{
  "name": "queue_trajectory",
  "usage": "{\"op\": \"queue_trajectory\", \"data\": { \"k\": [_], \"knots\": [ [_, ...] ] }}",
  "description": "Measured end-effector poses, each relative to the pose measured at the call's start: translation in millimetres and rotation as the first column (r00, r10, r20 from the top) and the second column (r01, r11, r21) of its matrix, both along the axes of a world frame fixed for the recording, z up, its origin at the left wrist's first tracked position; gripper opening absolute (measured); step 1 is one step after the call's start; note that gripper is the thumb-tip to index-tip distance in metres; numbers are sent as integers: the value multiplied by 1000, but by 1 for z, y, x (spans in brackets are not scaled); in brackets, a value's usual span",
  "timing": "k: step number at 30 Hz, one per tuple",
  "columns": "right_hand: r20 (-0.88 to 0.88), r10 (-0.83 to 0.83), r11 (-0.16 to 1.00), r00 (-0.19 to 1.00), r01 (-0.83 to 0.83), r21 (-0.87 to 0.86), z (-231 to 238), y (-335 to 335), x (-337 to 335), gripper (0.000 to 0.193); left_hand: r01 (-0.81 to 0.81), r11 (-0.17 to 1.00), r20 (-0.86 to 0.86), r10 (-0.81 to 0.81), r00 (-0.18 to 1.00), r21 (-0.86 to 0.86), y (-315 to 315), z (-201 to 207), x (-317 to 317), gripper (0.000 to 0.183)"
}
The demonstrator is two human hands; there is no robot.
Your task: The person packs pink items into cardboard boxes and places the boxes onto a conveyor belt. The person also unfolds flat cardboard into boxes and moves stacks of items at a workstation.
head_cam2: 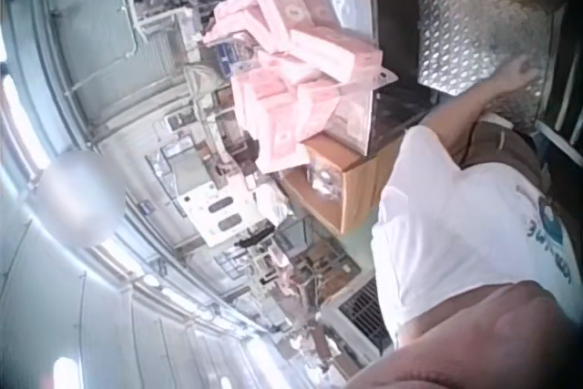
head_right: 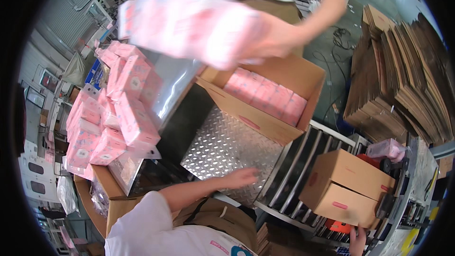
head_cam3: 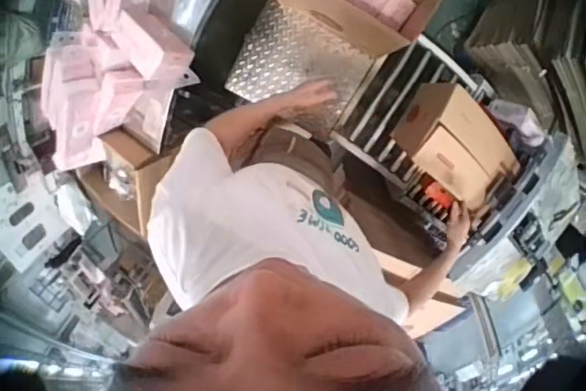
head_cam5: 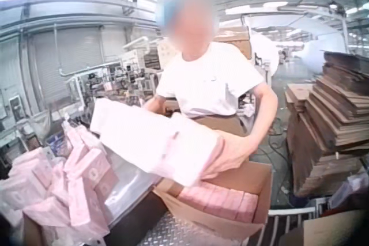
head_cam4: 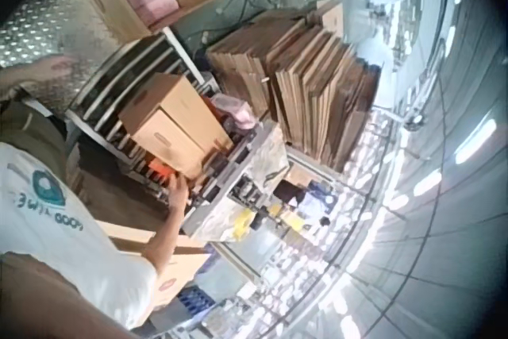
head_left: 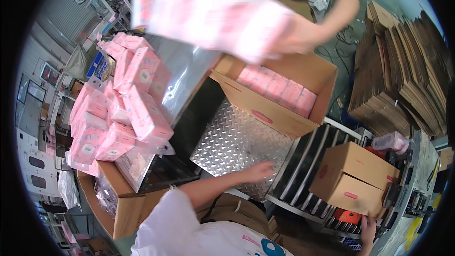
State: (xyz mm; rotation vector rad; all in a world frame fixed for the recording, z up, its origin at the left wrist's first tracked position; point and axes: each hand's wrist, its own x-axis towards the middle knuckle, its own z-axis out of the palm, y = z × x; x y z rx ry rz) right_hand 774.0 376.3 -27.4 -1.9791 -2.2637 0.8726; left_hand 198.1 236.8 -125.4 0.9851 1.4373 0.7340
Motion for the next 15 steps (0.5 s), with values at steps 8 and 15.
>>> {"op": "queue_trajectory", "data": {
  "k": [8, 15],
  "knots": [
    [424, -290, 954, 858, 292, 63, 69, -318, 97, 75, -335, 927, -395, 376, 838, 171, -195, 76, -260, 46],
    [561, -428, 901, 709, 380, 207, 104, -371, -107, 89, -360, 906, -348, 419, 839, 222, -197, 68, -375, 52]
  ]
}}
